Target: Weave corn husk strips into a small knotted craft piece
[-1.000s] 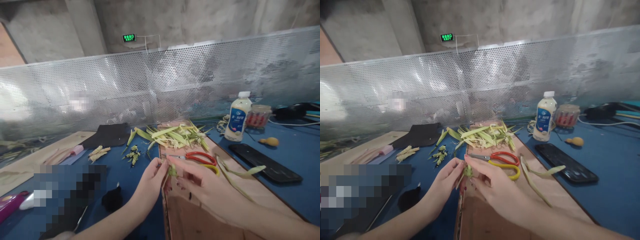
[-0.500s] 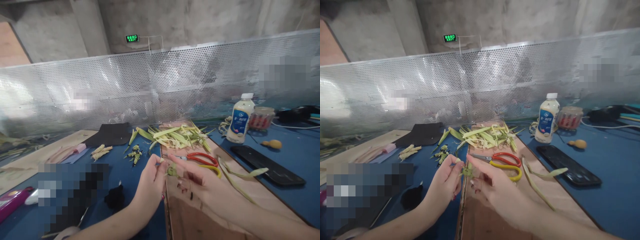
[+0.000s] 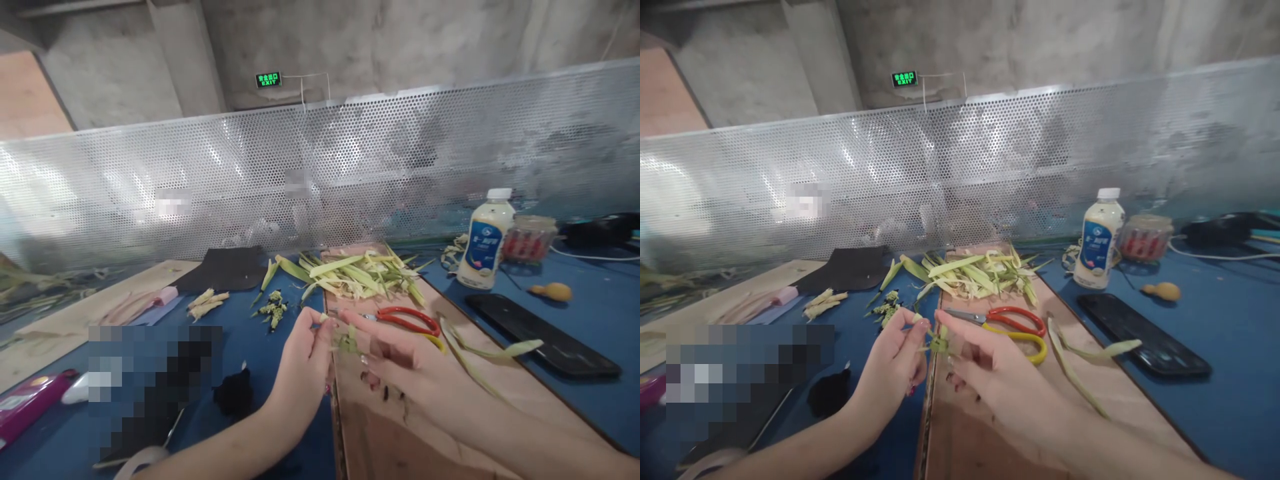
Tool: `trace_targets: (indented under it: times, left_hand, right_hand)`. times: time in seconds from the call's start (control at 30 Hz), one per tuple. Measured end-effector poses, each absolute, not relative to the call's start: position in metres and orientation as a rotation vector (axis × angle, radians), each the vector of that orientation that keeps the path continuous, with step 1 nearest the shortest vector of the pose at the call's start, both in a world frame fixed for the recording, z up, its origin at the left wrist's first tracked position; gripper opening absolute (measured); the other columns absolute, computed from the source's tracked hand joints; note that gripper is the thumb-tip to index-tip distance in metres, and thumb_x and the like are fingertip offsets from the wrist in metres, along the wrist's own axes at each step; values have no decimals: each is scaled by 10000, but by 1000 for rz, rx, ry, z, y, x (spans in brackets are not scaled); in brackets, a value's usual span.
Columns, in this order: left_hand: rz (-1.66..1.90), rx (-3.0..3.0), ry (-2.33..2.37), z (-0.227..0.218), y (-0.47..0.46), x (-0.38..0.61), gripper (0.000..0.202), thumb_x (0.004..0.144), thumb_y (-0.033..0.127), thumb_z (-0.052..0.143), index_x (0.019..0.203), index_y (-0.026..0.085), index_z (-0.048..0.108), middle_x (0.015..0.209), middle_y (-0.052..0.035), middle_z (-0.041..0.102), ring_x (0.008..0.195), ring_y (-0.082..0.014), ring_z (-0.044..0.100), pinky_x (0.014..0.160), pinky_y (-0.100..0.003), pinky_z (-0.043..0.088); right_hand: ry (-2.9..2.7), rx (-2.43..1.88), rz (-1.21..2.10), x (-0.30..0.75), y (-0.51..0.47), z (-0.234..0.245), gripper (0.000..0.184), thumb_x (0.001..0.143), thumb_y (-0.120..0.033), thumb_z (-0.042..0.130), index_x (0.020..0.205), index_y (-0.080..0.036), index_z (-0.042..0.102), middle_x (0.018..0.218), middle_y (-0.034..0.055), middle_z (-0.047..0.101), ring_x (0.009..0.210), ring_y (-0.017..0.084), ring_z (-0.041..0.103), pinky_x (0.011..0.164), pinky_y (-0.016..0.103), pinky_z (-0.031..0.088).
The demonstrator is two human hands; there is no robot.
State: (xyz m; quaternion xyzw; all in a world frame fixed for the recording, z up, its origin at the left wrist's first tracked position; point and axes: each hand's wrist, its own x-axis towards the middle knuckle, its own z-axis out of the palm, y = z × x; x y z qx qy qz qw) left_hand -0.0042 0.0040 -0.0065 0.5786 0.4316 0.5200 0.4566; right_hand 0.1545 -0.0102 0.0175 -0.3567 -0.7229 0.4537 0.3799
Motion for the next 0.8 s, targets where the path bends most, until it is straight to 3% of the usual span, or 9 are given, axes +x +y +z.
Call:
trace_targets:
  times: [0.07,0.13,0.33,0.47,0.57,0.67,0.8]
  left_hand:
    - [1281,1404,1024,-7,6,-3,258,840,428,429,727,216,334,383,131,327,268,-29,238,292,-133,231]
    - [1273,1398,1008,-7,8,-3,260,833,434,438,730,215,345,359,134,308,267,-36,244,294,-135,236]
    - [1131,1305,926,-9,13,-4,275,814,454,457,739,203,375,353,114,376,303,-67,360,384,-183,369]
    - [925,1309,797,-9,12,-3,306,812,481,435,745,182,434,458,61,472,358,-86,430,444,-234,413]
    - [941,1454,854,-6,9,-4,317,798,441,487,659,157,464,542,27,492,477,-91,465,535,-228,397]
    - [1008,1608,901,-1,8,-6,290,814,363,495,621,146,494,675,-8,524,644,-110,473,624,-217,376]
    - [1014,1742,956,2,9,-9,276,816,327,494,622,146,569,799,-26,477,718,-125,466,605,-208,379]
  right_hand:
    - [-1811,-906,1235,156,-7,15,490,810,-163,492,1281,-274,420,923,3,664,676,125,612,684,296,536]
    - [-1785,-891,1279,158,-5,13,497,798,-144,490,1278,-262,427,836,-11,665,632,115,598,674,287,530]
    - [-1761,-855,1263,162,1,13,493,798,-147,474,1274,-268,430,1082,10,620,673,116,598,676,300,528]
    - [-1759,-830,1255,165,3,14,532,765,-103,466,1268,-276,437,1199,9,557,968,178,577,702,304,537]
    - [-1748,-820,1280,166,3,17,504,747,-93,482,1216,-276,499,1239,-10,527,1136,191,477,844,332,497]
    - [-1742,-866,1283,167,2,21,483,740,-87,479,1176,-285,537,1251,-24,515,1127,187,490,924,362,446]
    - [-1739,-1003,1197,168,0,26,459,729,-115,486,1146,-292,565,1195,-17,562,1014,207,568,802,365,523]
